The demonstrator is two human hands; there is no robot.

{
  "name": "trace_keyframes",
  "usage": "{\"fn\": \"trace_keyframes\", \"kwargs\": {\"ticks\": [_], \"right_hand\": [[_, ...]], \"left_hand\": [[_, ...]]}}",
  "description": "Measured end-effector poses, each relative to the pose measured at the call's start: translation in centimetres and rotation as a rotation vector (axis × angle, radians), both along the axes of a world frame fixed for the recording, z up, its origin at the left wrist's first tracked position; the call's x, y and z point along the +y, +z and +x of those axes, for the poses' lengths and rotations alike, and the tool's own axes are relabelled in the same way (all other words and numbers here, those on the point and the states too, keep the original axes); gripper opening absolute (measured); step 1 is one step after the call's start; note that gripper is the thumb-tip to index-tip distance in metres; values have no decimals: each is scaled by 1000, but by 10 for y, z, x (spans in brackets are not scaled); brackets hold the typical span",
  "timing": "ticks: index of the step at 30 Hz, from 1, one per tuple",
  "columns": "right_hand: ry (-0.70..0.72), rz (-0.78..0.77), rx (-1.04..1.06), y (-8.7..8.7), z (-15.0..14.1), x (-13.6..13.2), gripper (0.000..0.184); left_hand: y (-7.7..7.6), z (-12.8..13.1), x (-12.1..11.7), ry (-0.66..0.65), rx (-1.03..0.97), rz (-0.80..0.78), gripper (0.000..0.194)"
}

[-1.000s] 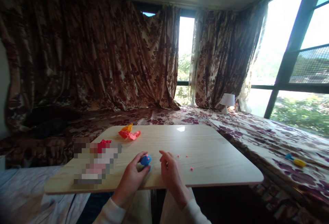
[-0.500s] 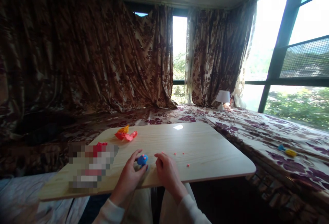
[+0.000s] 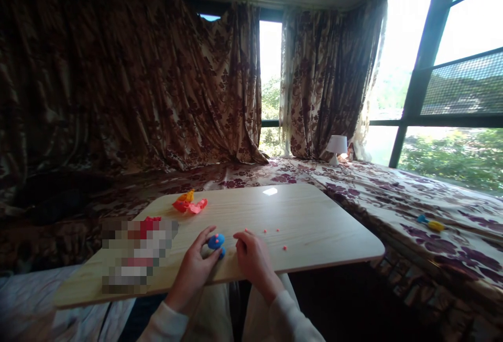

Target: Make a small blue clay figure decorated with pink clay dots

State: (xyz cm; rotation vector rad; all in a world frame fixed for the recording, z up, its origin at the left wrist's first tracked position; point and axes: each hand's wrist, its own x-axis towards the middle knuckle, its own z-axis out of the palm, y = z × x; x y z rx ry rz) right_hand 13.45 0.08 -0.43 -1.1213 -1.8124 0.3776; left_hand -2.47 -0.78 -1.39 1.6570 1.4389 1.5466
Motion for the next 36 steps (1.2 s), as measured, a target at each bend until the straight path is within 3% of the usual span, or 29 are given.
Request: {"fn": "trace_keyframes", "kwargs": {"ticks": [9, 22, 36], "right_hand": [[-11, -12, -15, -2, -1, 1, 28], [-17, 3, -29, 1, 0, -2, 27], [-11, 7, -41, 0, -1, -1, 26]], "left_hand": [[8, -1, -3, -68, -30, -39, 49], [-4, -8, 4, -57, 26, -5, 55], [3, -4, -2, 14, 78, -35, 58]]}}
